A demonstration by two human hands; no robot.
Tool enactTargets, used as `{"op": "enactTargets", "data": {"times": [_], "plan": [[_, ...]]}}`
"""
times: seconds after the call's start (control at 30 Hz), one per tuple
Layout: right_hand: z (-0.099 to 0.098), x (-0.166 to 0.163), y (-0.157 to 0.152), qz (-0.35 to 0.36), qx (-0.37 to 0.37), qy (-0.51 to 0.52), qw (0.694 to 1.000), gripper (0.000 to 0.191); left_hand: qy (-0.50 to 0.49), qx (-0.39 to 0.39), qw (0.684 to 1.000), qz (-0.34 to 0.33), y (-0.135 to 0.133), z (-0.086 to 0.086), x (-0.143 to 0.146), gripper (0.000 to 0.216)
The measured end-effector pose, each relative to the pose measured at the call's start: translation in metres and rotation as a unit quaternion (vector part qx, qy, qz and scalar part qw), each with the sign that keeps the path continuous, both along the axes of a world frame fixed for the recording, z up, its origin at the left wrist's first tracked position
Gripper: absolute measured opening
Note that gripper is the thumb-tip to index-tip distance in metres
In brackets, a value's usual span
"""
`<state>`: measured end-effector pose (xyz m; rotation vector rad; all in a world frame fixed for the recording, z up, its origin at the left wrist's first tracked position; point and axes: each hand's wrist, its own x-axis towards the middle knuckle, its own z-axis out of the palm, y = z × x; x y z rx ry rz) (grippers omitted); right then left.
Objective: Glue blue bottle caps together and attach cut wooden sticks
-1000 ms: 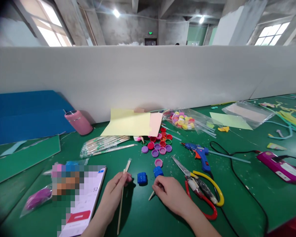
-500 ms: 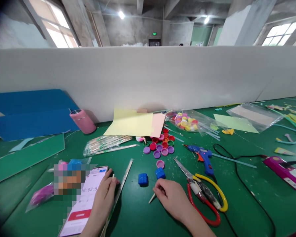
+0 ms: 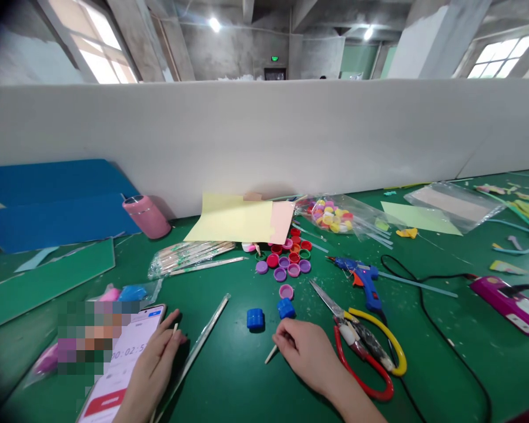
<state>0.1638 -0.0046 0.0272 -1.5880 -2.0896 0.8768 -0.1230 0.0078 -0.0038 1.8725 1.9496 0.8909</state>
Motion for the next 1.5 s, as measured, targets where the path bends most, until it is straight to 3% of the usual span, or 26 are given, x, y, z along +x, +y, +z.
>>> {"op": "enactTargets", "data": {"times": [0.23,0.33,0.5,0.67,0.9,1.03,1.1,1.2,1.3,1.4,1.5], "plan": [[0.001,-0.001,0.000,-0.004,-0.001,-0.004,1.000,0.022,0.006,-0.003,1.000,-0.009,-0.004,0.008,-0.007,0.033],[0.002,0.000,0.001,-0.003,-0.006,-0.001,1.000,0.022,-0.006,-0.009,1.000,-0.021,-0.009,0.017,0.008,0.032],[0.007,0.002,0.003,0.007,-0.018,0.008,1.000,0.022,0.023,-0.081,0.989,-0.121,-0.013,0.030,0.039,0.032],[0.012,-0.011,0.010,0.023,-0.007,0.005,1.000,0.020,0.032,-0.090,0.986,-0.137,-0.006,0.032,0.059,0.033],[0.008,-0.022,0.023,0.017,0.001,-0.011,1.000,0.019,-0.023,-0.085,0.985,-0.151,0.007,0.039,0.085,0.033],[0.015,-0.013,0.023,0.049,-0.004,-0.032,0.998,0.016,-0.143,-0.073,0.981,-0.111,0.012,0.053,0.085,0.031],[0.019,-0.011,0.021,0.061,0.004,-0.050,0.997,0.015,-0.259,-0.126,0.954,-0.086,0.014,0.060,0.086,0.031],[0.020,-0.019,0.015,0.062,0.026,-0.075,0.995,0.015,-0.433,-0.216,0.873,-0.060,0.018,0.066,0.090,0.033],[0.013,-0.032,0.008,0.057,0.045,-0.080,0.994,0.017,-0.536,-0.239,0.808,-0.049,0.019,0.066,0.095,0.029],[0.004,-0.037,0.002,0.048,0.058,-0.070,0.995,0.022,-0.573,-0.248,0.780,-0.043,0.020,0.064,0.097,0.023],[-0.001,-0.032,0.001,0.015,0.033,0.016,0.999,0.028,-0.595,-0.251,0.762,-0.044,0.022,0.066,0.099,0.018]]}}
